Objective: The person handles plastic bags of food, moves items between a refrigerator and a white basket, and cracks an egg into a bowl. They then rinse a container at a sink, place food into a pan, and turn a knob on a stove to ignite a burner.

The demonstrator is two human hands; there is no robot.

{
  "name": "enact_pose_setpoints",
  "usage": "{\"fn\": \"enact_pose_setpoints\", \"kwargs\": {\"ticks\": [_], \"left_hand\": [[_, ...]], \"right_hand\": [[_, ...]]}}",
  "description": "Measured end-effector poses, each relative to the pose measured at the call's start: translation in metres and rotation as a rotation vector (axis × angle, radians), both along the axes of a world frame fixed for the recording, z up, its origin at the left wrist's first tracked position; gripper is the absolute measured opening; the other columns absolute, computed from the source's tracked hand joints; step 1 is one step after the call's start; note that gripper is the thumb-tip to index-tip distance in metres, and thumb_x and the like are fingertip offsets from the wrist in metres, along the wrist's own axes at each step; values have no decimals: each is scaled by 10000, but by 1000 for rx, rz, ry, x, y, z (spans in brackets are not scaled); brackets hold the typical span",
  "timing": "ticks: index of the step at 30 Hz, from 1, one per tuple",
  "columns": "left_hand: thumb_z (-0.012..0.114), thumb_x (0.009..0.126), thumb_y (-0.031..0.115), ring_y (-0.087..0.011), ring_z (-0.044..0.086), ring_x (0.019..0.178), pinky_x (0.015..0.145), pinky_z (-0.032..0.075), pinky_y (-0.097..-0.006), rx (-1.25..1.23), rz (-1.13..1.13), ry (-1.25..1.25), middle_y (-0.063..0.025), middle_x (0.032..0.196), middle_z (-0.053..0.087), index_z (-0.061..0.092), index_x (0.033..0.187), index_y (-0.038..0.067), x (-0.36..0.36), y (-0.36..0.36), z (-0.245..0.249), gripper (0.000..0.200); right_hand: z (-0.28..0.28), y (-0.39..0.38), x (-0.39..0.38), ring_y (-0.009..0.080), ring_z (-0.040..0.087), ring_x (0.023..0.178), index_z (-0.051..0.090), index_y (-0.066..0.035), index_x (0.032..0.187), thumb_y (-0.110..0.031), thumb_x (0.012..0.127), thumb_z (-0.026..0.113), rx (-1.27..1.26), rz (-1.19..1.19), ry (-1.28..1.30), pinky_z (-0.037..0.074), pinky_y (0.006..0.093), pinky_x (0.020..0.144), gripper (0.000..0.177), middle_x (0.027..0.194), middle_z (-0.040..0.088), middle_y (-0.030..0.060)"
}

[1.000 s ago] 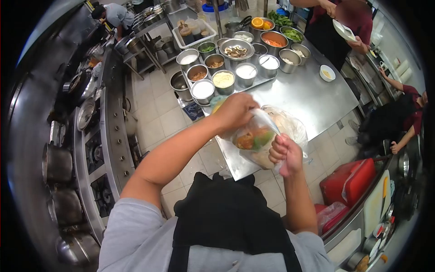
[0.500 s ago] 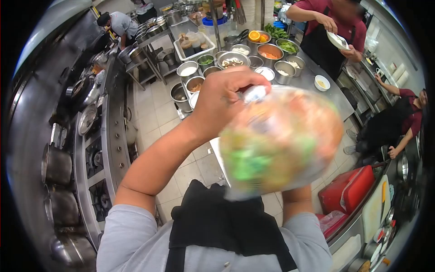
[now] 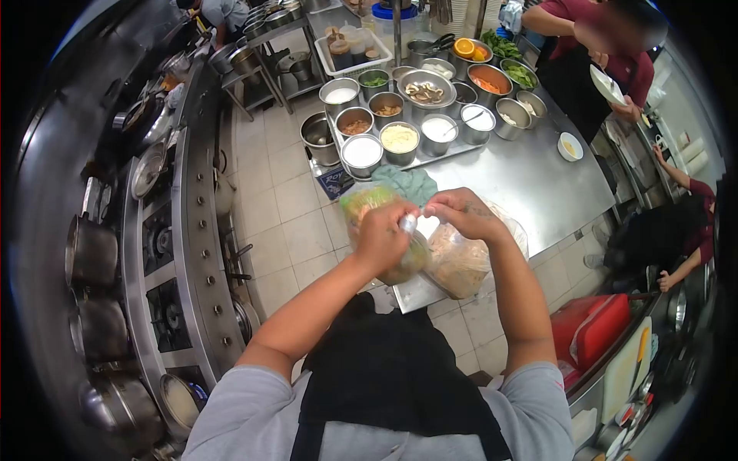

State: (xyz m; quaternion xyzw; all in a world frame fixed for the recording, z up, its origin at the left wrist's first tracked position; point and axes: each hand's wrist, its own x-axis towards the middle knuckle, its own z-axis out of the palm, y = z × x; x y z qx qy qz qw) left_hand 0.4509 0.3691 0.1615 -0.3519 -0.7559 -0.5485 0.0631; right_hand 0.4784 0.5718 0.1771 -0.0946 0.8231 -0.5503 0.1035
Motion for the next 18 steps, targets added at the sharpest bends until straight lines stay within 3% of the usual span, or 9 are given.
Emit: {"fn": "enact_pose_setpoints", "kwargs": {"ticks": [2, 3, 4, 7, 10, 12, 14, 16, 18], "left_hand": [[588, 833, 14, -83, 581, 620, 558, 445, -225, -32, 71, -84, -37, 727, 627, 651, 861, -14, -12, 1, -4, 74], [587, 835, 11, -79, 581, 620, 559, 447, -224, -10, 129, -177, -34, 724, 628, 649, 859, -15, -16, 2, -1, 72], [586, 837, 9, -75, 580, 620, 560, 448, -223, 11, 185, -267, -30, 721, 628, 647, 857, -15, -20, 2, 3, 69], [589, 861, 21, -77, 585, 623, 566, 461, -222, 100, 283, -400, -36, 725, 631, 634, 859, -32, -31, 5, 16, 70], [591, 870, 27, -90, 591, 628, 574, 468, -219, 191, 346, -473, -54, 741, 630, 613, 862, -46, -42, 2, 13, 77], [591, 862, 11, -88, 575, 620, 563, 453, -213, 392, 346, -564, -54, 744, 623, 607, 863, -41, -41, -1, 8, 55], [585, 859, 2, -75, 547, 613, 562, 437, -207, 384, 344, -590, -41, 753, 622, 611, 873, -30, -32, -2, -3, 44], [573, 866, 4, -64, 526, 625, 569, 422, -201, 60, 341, -526, -24, 762, 618, 621, 891, -2, -24, 0, -20, 55], [565, 873, 15, -55, 518, 634, 566, 416, -202, 52, 261, -619, -10, 783, 619, 634, 913, 22, -18, 8, -33, 81]], "right_hand": [[-3, -15, -6, 108, 523, 611, 669, -14, 866, -261, 885, 561, 76, -164, 2, 438, 272, 588, 271, 642, 580, 40], [-8, -21, -12, 185, 583, 627, 667, -20, 862, -291, 875, 570, 119, -208, 37, 459, 318, 607, 289, 681, 626, 98], [-11, -26, -19, 185, 583, 627, 667, -20, 862, -291, 875, 570, 113, -205, 40, 459, 318, 607, 289, 681, 626, 98], [-7, -39, -35, 370, 599, 731, 655, -40, 841, -320, 857, 580, 314, -341, 216, 462, 420, 656, 290, 756, 633, 177], [1, -47, -39, 364, 599, 724, 651, -37, 831, -308, 859, 581, 345, -386, 288, 460, 420, 650, 281, 737, 631, 169], [5, -51, -28, 369, 595, 724, 649, -38, 827, -300, 856, 587, 343, -391, 300, 458, 424, 650, 271, 750, 631, 171], [3, -56, -11, 364, 607, 725, 654, -29, 842, -262, 847, 605, 312, -443, 430, 468, 413, 650, 238, 789, 642, 179], [-13, -58, 3, 354, 617, 725, 657, -22, 855, -240, 840, 615, 259, -513, 401, 472, 399, 649, 222, 811, 647, 186], [-28, -61, 7, 345, 626, 725, 661, -16, 867, -218, 832, 625, 212, -591, 369, 477, 384, 649, 208, 834, 651, 193]]}}
